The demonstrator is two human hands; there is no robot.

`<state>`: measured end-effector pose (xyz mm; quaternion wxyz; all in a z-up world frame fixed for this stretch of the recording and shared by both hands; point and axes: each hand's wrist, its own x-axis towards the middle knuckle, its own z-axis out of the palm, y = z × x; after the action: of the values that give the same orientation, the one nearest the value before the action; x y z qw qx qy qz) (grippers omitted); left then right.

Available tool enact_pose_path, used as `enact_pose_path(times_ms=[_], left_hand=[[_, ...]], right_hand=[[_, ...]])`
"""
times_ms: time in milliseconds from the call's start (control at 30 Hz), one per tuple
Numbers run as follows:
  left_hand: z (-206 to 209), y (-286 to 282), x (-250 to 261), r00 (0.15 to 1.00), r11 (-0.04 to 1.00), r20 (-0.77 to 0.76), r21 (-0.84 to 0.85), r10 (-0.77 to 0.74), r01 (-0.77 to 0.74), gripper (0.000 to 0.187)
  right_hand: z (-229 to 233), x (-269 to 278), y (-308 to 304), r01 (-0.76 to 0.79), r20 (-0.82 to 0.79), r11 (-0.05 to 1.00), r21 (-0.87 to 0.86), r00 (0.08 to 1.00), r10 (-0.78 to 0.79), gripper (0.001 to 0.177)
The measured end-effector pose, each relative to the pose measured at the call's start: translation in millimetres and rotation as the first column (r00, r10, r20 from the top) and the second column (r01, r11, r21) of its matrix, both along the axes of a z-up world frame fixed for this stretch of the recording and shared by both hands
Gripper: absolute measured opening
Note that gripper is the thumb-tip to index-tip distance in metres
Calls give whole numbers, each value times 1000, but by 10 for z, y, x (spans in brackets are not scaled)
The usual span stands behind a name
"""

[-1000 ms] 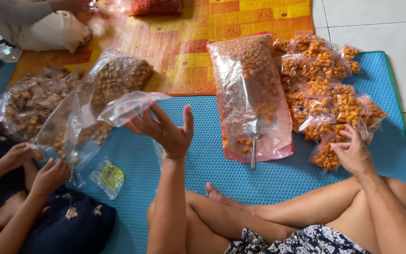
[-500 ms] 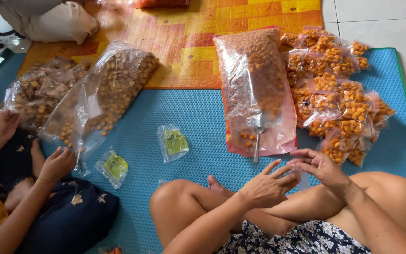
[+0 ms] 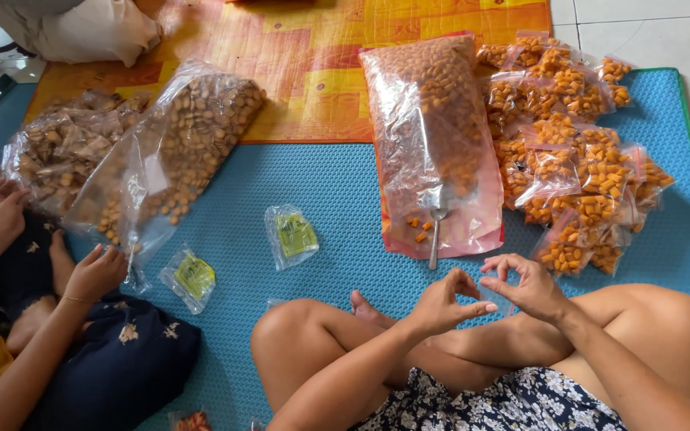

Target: Multiple people are sitting on the floor manually packaging snacks from large bags into smaller individual plastic bags using spoons.

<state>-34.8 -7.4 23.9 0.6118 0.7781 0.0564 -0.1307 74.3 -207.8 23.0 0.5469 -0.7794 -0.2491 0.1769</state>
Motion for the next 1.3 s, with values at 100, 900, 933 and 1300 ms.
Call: enact_pose_path(times_ms=[100, 900, 933, 1300], left_hand=[[-95, -21, -4, 1000, 1000, 12, 11, 21, -21, 45], [35, 330, 315, 890, 731, -25, -561, 454, -389, 18], [25, 333, 316, 889, 724, -20, -571, 458, -387, 19], [36, 280, 202, 776, 925, 604, 163, 182, -343, 95]], right_hand=[[-34, -60, 32, -8, -22, 999, -53, 1000, 7, 35], [127, 43, 22, 86, -348, 991, 104, 936, -45, 23], [131, 47, 21, 83, -352, 989, 119, 935, -36, 23], [-51, 191, -37, 151, -358, 977, 151, 930, -88, 38]])
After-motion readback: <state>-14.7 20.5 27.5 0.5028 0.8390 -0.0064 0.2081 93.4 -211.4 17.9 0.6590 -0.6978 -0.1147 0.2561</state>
